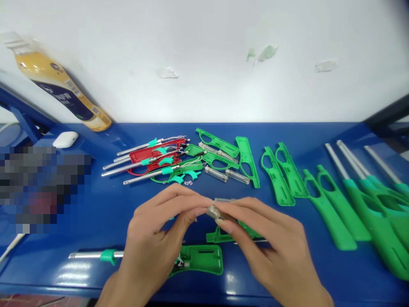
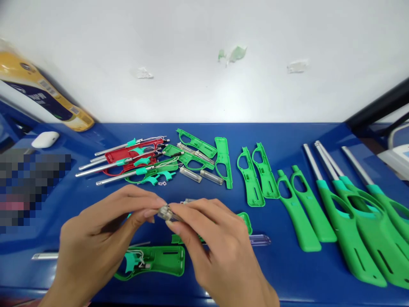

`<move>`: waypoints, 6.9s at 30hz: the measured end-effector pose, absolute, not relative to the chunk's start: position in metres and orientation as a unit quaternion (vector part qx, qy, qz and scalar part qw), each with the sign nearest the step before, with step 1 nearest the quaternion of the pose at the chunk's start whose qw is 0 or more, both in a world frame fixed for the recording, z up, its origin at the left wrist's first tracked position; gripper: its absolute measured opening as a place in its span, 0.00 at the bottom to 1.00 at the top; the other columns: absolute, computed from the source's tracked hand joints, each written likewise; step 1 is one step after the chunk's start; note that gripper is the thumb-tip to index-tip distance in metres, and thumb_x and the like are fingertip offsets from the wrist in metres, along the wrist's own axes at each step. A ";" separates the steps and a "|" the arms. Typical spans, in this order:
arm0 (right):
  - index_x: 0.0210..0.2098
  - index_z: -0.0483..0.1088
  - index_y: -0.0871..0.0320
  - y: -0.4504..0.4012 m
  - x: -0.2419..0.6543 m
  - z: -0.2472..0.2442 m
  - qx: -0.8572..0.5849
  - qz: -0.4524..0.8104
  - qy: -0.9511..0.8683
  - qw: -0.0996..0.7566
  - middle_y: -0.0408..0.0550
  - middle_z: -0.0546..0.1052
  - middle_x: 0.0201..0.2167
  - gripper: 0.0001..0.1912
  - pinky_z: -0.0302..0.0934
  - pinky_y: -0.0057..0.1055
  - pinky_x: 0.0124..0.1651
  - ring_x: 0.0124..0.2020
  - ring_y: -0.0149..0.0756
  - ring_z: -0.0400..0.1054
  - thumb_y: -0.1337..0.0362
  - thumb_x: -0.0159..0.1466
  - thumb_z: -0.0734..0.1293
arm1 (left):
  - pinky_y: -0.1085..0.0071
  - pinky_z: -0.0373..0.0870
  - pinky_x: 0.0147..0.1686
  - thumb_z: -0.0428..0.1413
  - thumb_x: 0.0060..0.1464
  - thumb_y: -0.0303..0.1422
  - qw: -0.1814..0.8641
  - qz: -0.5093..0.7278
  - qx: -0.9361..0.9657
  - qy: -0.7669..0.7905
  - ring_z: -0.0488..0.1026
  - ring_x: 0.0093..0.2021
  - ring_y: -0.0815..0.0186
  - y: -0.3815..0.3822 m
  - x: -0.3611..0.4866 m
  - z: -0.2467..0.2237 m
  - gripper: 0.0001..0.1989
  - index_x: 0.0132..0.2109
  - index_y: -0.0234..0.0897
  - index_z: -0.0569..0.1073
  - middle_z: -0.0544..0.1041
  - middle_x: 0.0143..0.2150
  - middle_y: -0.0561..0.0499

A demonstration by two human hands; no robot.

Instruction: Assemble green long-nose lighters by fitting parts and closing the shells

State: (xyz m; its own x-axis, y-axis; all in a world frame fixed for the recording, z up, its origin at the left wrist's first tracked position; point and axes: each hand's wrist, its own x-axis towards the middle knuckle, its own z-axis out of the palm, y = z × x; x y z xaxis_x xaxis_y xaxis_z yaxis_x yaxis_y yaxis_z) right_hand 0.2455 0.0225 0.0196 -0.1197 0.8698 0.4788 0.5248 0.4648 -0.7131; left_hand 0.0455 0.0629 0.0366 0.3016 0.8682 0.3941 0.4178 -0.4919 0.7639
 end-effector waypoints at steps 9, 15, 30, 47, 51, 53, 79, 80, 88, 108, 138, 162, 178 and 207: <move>0.59 0.78 0.43 0.022 0.233 0.014 -0.450 0.303 -0.693 0.475 0.38 0.85 0.42 0.19 0.74 0.22 0.39 0.36 0.26 0.80 0.70 0.74 0.67 | 0.82 0.74 0.35 0.59 0.68 0.23 0.273 0.440 0.749 0.414 0.79 0.36 0.76 0.057 0.037 0.039 0.12 0.46 0.47 0.83 0.82 0.38 0.60; 0.62 0.76 0.39 0.016 0.226 0.014 -0.450 0.309 -0.689 0.476 0.35 0.84 0.41 0.23 0.73 0.23 0.41 0.34 0.24 0.78 0.71 0.75 0.66 | 0.83 0.76 0.38 0.60 0.67 0.22 0.281 0.436 0.757 0.398 0.80 0.36 0.75 0.056 0.027 0.042 0.14 0.48 0.47 0.84 0.83 0.39 0.58; 0.51 0.84 0.42 0.019 0.222 0.018 -0.433 0.444 -0.627 0.471 0.37 0.84 0.28 0.11 0.76 0.25 0.36 0.28 0.30 0.79 0.61 0.75 0.68 | 0.86 0.76 0.36 0.63 0.64 0.23 0.328 0.439 0.754 0.363 0.82 0.34 0.75 0.060 0.009 0.055 0.12 0.46 0.46 0.87 0.84 0.37 0.56; 0.48 0.73 0.51 0.008 0.215 0.030 -0.449 0.654 -0.409 0.450 0.41 0.81 0.31 0.19 0.69 0.29 0.35 0.25 0.28 0.72 0.43 0.72 0.70 | 0.86 0.76 0.41 0.61 0.69 0.28 0.263 0.427 0.798 0.335 0.82 0.38 0.75 0.054 0.008 0.048 0.07 0.49 0.41 0.83 0.83 0.41 0.53; 0.47 0.73 0.51 0.011 0.219 0.034 -0.435 0.676 -0.395 0.444 0.41 0.83 0.31 0.22 0.65 0.29 0.33 0.22 0.26 0.69 0.41 0.68 0.74 | 0.85 0.77 0.40 0.60 0.70 0.29 0.244 0.409 0.815 0.330 0.82 0.38 0.74 0.054 0.008 0.053 0.07 0.49 0.41 0.83 0.83 0.41 0.53; 0.46 0.72 0.51 0.012 0.221 0.034 -0.435 0.683 -0.393 0.436 0.40 0.83 0.30 0.22 0.64 0.29 0.33 0.20 0.25 0.66 0.41 0.68 0.74 | 0.84 0.77 0.38 0.58 0.71 0.26 0.230 0.386 0.833 0.324 0.82 0.37 0.74 0.053 0.007 0.054 0.09 0.50 0.42 0.82 0.84 0.41 0.53; 0.50 0.77 0.55 0.017 0.228 0.013 -0.339 0.762 -0.397 0.382 0.43 0.81 0.28 0.28 0.53 0.16 0.19 0.14 0.17 0.61 0.37 0.70 0.69 | 0.75 0.70 0.39 0.47 0.76 0.26 0.146 0.285 0.879 0.354 0.81 0.40 0.74 0.036 0.006 0.055 0.11 0.51 0.44 0.71 0.81 0.46 0.57; 0.50 0.79 0.55 0.018 0.229 0.014 -0.343 0.757 -0.402 0.384 0.43 0.81 0.28 0.28 0.53 0.16 0.19 0.15 0.17 0.63 0.37 0.70 0.70 | 0.76 0.70 0.40 0.47 0.75 0.25 0.150 0.291 0.875 0.356 0.81 0.42 0.74 0.035 0.006 0.055 0.11 0.51 0.44 0.71 0.81 0.47 0.57; 0.49 0.84 0.53 0.021 0.230 0.014 -0.391 0.708 -0.445 0.384 0.46 0.83 0.30 0.23 0.67 0.23 0.28 0.20 0.24 0.71 0.41 0.69 0.72 | 0.76 0.73 0.41 0.51 0.77 0.39 0.122 0.297 0.848 0.422 0.79 0.38 0.73 0.029 0.010 0.053 0.06 0.55 0.47 0.69 0.81 0.49 0.57; 0.34 0.85 0.48 0.015 0.224 0.028 -0.546 0.572 -0.452 0.413 0.41 0.83 0.31 0.10 0.71 0.25 0.37 0.31 0.31 0.76 0.51 0.59 0.81 | 0.75 0.67 0.27 0.46 0.79 0.34 0.154 0.296 0.861 0.383 0.75 0.28 0.74 0.040 0.012 0.039 0.08 0.47 0.44 0.67 0.77 0.37 0.60; 0.41 0.79 0.47 0.014 0.220 0.019 -0.486 0.192 -0.716 0.463 0.33 0.85 0.36 0.05 0.73 0.26 0.43 0.37 0.29 0.81 0.64 0.69 0.76 | 0.84 0.76 0.43 0.54 0.74 0.27 0.205 0.309 0.819 0.439 0.82 0.41 0.76 0.030 -0.002 0.035 0.09 0.50 0.48 0.76 0.84 0.43 0.61; 0.44 0.77 0.43 0.021 0.235 0.011 -0.557 0.137 -0.700 0.426 0.30 0.86 0.39 0.02 0.72 0.31 0.56 0.39 0.32 0.83 0.60 0.72 0.73 | 0.68 0.79 0.42 0.52 0.75 0.33 0.023 0.205 0.849 0.486 0.77 0.48 0.61 0.060 -0.032 0.001 0.13 0.59 0.44 0.77 0.80 0.52 0.47; 0.46 0.77 0.44 0.023 0.232 0.011 -0.550 0.155 -0.697 0.432 0.28 0.85 0.40 0.05 0.71 0.26 0.51 0.34 0.24 0.80 0.62 0.71 0.74 | 0.63 0.73 0.33 0.49 0.72 0.24 0.005 0.135 0.893 0.429 0.72 0.41 0.57 0.067 -0.008 0.004 0.11 0.43 0.37 0.75 0.76 0.41 0.47; 0.47 0.77 0.43 0.031 0.210 0.007 -0.492 0.139 -0.774 0.374 0.30 0.83 0.42 0.08 0.71 0.18 0.47 0.44 0.23 0.80 0.64 0.72 0.73 | 0.91 0.73 0.47 0.54 0.72 0.25 0.159 0.405 0.805 0.402 0.81 0.42 0.81 0.049 -0.024 0.003 0.12 0.48 0.45 0.80 0.82 0.44 0.59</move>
State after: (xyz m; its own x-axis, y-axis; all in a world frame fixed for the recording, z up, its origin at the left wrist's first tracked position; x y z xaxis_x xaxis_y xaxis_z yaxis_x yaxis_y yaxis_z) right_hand 0.2099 0.0312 0.0075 -0.2373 0.8652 0.4416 0.6569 0.4778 -0.5832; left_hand -0.0239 0.0487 0.0028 0.3480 0.7768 0.5249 0.5184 -0.6260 0.5826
